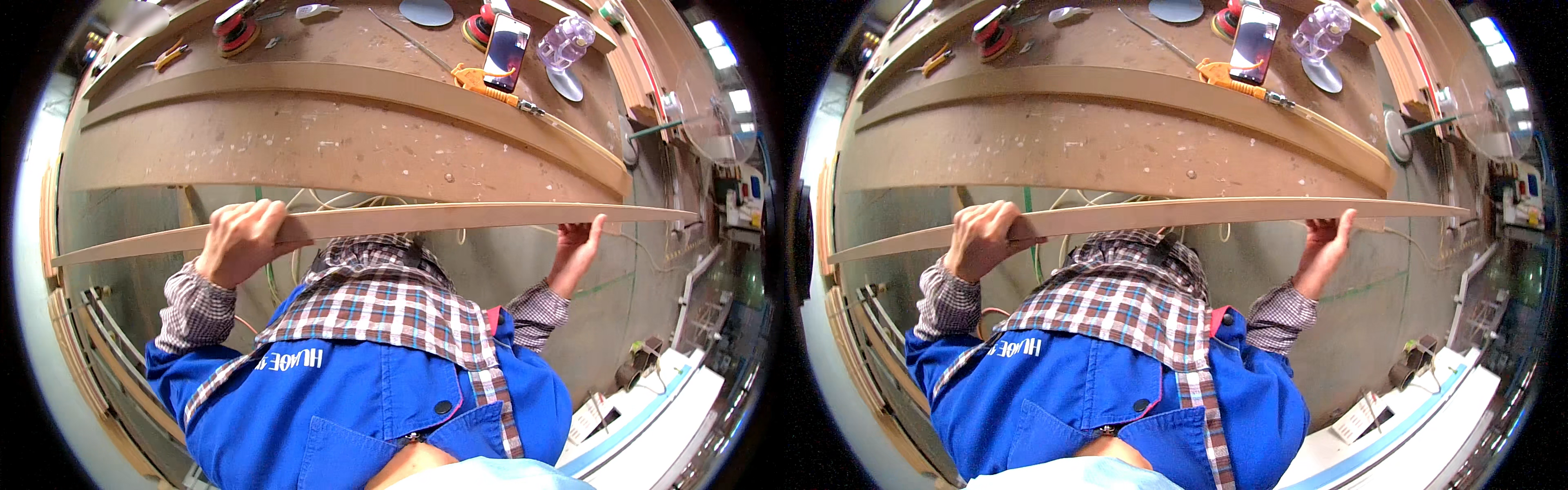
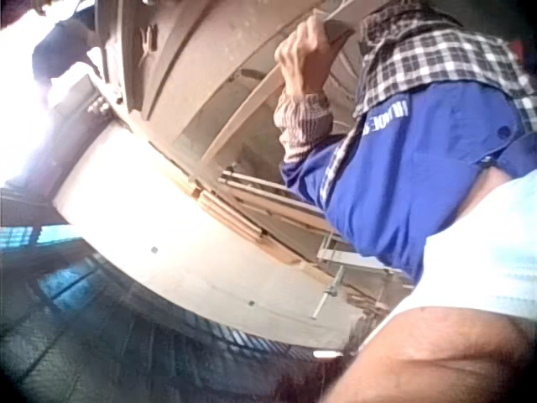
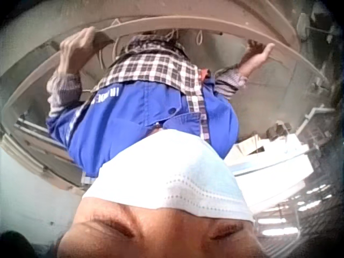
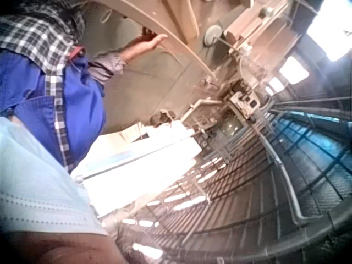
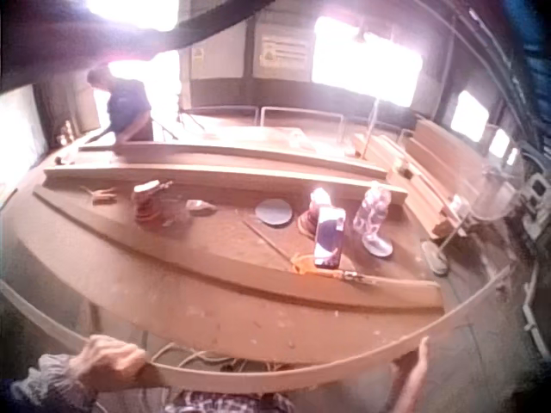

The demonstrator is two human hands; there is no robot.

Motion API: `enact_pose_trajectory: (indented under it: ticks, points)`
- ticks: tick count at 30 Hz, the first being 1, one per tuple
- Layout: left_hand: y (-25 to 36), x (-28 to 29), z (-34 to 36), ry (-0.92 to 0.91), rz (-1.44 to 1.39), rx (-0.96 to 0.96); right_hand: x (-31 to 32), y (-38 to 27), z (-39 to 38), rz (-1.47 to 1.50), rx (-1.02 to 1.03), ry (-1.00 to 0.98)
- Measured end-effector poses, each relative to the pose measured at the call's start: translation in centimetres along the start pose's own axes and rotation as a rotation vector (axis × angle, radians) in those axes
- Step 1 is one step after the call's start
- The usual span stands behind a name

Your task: The person uses a yellow hand plane to shape the edge of a long, curved wooden piece on a workbench. They then pick up a red orbital sander and smooth the surface of the same wooden piece.

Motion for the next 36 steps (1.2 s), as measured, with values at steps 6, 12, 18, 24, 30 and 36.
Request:
enact_pose_trajectory:
  ticks: [6,12,18,24,30,36]
  points:
    - [-5.6,-0.1,1.2,0.039,0.134,-0.068,-0.7,2.0,-2.6,-0.064,-0.17,0.013]
    - [-11.8,-3.5,1.2,-0.02,0.07,-0.024,-3.0,3.7,-3.9,-0.03,-0.321,0.058]
    - [-14.9,-6.2,1.0,-0.041,0.029,-0.1,-3.2,4.7,-5.4,-0.068,-0.394,0.012]
    - [-15.3,-7.1,-1.7,-0.01,0.075,0.004,-2.6,6.6,-5.4,-0.112,-0.389,-0.077]
    - [-7.6,-8.6,-1.2,0.277,-0.149,-0.163,-3.5,6.8,-5.9,-0.106,-0.395,-0.086]
    - [3.5,-12.6,1.1,0.422,-0.331,-0.245,-5.2,6.0,-7.0,-0.102,-0.406,-0.094]
Point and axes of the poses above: each hand's wrist, its own z-axis towards the middle knuckle, its own x-axis out of the back of the hand, y = z × x, the point moved 2 cm from there along z, towards the middle knuckle, and after that the axes turned 4 degrees about y, right-handed, at the moved point
